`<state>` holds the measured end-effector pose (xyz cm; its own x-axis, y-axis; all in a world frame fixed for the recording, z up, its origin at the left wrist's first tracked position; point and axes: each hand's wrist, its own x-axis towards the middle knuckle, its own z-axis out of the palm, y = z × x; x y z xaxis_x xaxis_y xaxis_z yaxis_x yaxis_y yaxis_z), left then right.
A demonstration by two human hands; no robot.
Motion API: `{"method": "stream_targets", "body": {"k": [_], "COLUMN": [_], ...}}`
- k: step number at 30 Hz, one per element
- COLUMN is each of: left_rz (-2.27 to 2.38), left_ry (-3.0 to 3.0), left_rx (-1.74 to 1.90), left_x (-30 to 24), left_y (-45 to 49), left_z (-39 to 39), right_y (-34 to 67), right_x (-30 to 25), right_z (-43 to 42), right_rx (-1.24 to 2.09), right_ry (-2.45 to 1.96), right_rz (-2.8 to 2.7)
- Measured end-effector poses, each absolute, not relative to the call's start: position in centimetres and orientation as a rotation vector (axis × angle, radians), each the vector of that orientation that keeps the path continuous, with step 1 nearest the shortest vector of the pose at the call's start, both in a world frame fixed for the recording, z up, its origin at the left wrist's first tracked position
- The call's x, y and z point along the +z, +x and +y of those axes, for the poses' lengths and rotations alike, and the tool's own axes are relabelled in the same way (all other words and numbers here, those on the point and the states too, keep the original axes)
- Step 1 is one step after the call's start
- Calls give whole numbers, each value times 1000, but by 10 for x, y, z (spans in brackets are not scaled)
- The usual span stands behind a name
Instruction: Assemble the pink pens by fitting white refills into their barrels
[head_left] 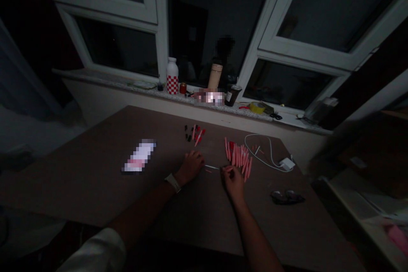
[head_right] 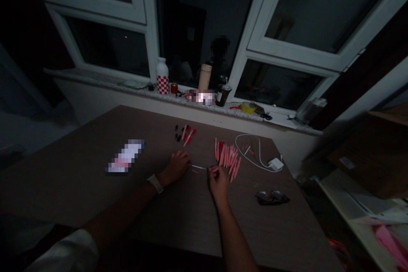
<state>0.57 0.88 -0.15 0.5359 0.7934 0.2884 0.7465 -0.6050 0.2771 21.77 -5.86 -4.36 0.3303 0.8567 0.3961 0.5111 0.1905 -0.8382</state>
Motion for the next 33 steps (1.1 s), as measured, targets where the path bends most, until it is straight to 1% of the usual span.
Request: {"method": "stream_targets", "body": {"k": [6, 18, 22, 26, 33], "left_rz": [1288, 1177, 1191, 1099, 994], "left_ry": [2644, 2522, 2355, 2165, 1664], "left_rx": [594, 753, 909, 1041, 1118], "left_x": [2, 9, 7, 3, 0], "left_y": [6, -4, -12, -19, -22], "left_z": [7, -1, -1, -3, -2], "right_y": [213, 210, 208, 201, 180], "right_x": [-35, -39, -33, -25, -7], "right_z": [-62, -64, -66, -66, -60], "right_rx": [463, 579, 587, 616, 786], "right_ry": [-1514, -1379, -1349, -1313, -1231], "right_rz": [-1386, -1405, -1368, -1376, -1353]}}
